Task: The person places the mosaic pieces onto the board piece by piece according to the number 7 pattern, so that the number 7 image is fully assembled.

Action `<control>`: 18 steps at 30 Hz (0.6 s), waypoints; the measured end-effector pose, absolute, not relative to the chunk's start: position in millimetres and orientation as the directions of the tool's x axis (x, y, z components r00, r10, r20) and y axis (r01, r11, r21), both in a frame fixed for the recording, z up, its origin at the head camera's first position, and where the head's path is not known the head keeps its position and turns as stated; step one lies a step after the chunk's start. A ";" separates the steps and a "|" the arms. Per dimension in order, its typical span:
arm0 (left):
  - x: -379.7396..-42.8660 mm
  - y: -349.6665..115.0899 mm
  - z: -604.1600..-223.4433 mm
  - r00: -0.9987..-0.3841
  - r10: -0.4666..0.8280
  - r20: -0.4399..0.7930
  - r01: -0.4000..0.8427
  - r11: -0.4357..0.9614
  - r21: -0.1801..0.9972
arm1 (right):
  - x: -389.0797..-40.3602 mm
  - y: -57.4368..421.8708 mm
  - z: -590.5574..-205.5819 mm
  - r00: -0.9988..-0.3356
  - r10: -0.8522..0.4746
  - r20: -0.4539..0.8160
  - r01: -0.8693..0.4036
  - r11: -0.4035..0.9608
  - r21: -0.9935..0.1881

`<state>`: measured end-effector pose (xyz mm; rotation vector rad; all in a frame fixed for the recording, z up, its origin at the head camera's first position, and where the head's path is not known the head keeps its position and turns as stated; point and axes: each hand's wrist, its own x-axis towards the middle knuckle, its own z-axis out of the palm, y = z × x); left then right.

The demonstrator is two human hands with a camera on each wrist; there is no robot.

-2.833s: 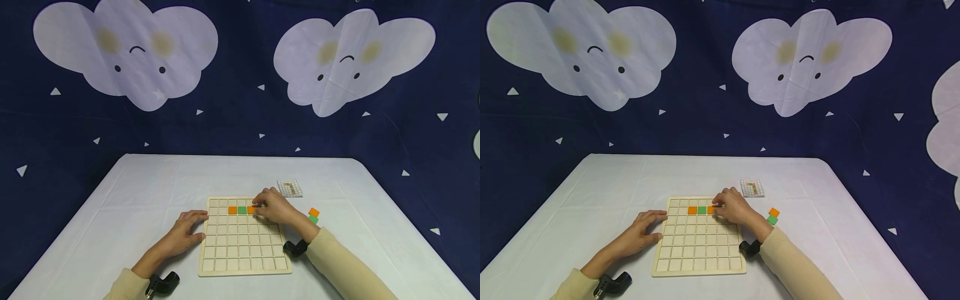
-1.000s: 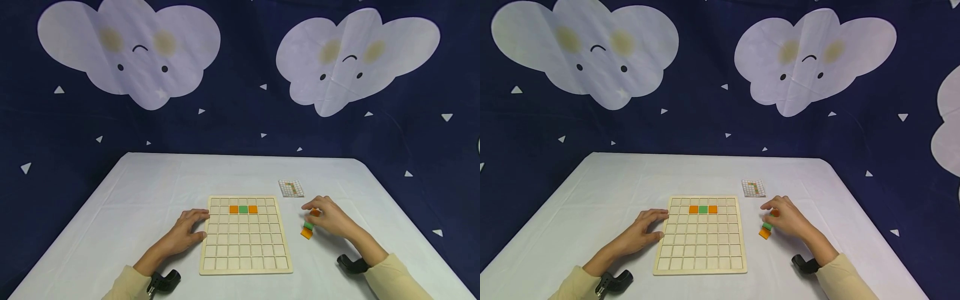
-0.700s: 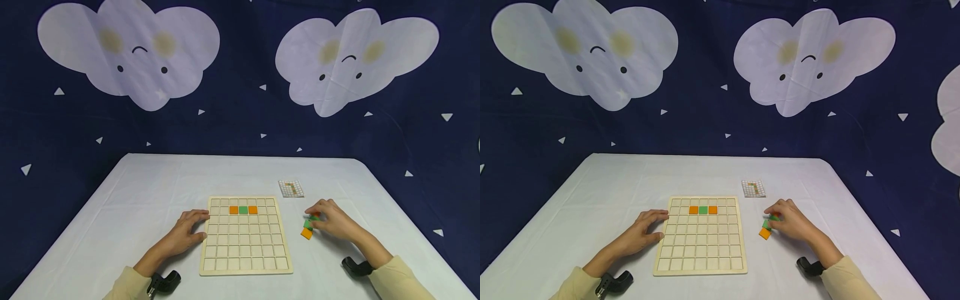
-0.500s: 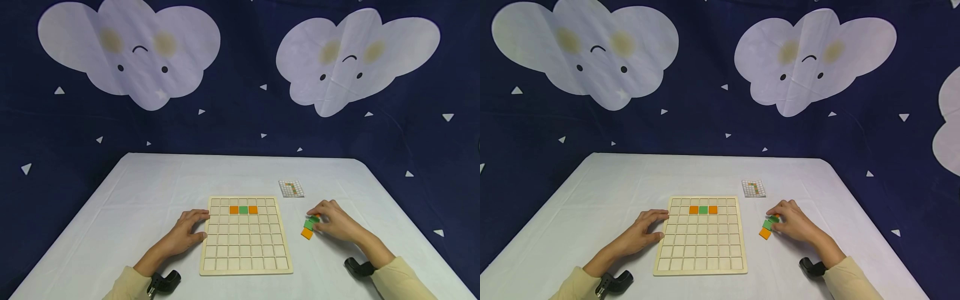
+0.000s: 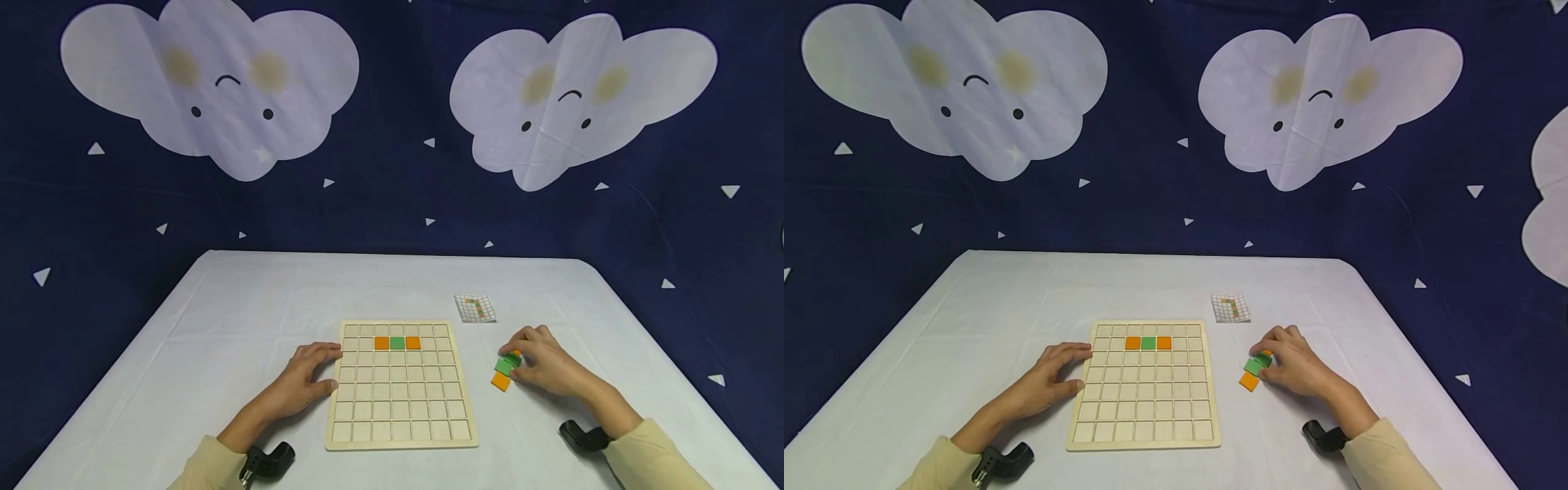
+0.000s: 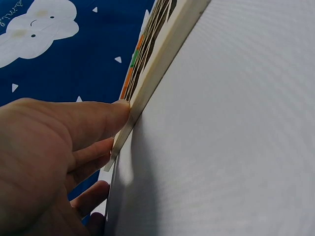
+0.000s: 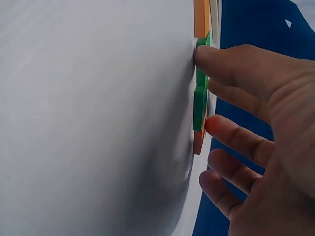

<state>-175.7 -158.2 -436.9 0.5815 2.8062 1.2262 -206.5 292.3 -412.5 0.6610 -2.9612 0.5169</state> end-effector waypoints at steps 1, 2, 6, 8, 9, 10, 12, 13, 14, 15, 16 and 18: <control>-175.6 -158.3 -436.8 -0.929 0.347 0.127 0.329 0.621 0.712 | -206.6 292.0 -413.0 -0.900 -0.410 0.146 -0.435 0.847 -0.306; -175.6 -158.5 -436.7 -0.929 0.347 0.129 0.331 0.620 0.711 | -206.8 291.5 -413.5 -0.897 -0.414 0.155 -0.442 0.844 -0.304; -175.4 -159.1 -436.7 -0.927 0.349 0.136 0.336 0.617 0.711 | -208.2 288.9 -415.3 -0.887 -0.425 0.180 -0.461 0.834 -0.302; -175.4 -159.3 -436.9 -0.927 0.350 0.138 0.339 0.616 0.711 | -209.0 287.5 -415.7 -0.890 -0.422 0.174 -0.456 0.837 -0.304; -175.4 -159.3 -437.0 -0.926 0.350 0.139 0.339 0.615 0.712 | -209.3 286.8 -415.7 -0.890 -0.422 0.172 -0.455 0.836 -0.306; -175.5 -159.4 -437.2 -0.926 0.351 0.141 0.341 0.614 0.712 | -209.7 286.5 -415.9 -0.891 -0.421 0.168 -0.453 0.837 -0.306; -175.6 -159.4 -437.6 -0.926 0.351 0.142 0.342 0.615 0.710 | -210.4 286.1 -416.0 -0.894 -0.419 0.162 -0.449 0.841 -0.303; -175.7 -159.4 -437.7 -0.925 0.352 0.143 0.344 0.615 0.709 | -210.6 286.1 -416.2 -0.895 -0.417 0.160 -0.446 0.842 -0.302; -175.7 -159.4 -437.8 -0.925 0.352 0.143 0.344 0.616 0.709 | -210.7 286.2 -416.2 -0.895 -0.416 0.159 -0.445 0.844 -0.300; -175.8 -159.4 -437.9 -0.924 0.353 0.145 0.346 0.616 0.708 | -210.8 286.6 -416.5 -0.895 -0.416 0.160 -0.445 0.844 -0.298; -175.8 -159.5 -438.0 -0.924 0.354 0.146 0.348 0.617 0.706 | -210.8 287.0 -416.7 -0.895 -0.417 0.160 -0.446 0.844 -0.296; -175.7 -159.4 -437.8 -0.923 0.356 0.145 0.349 0.619 0.704 | -210.3 287.9 -417.1 -0.893 -0.419 0.163 -0.450 0.843 -0.295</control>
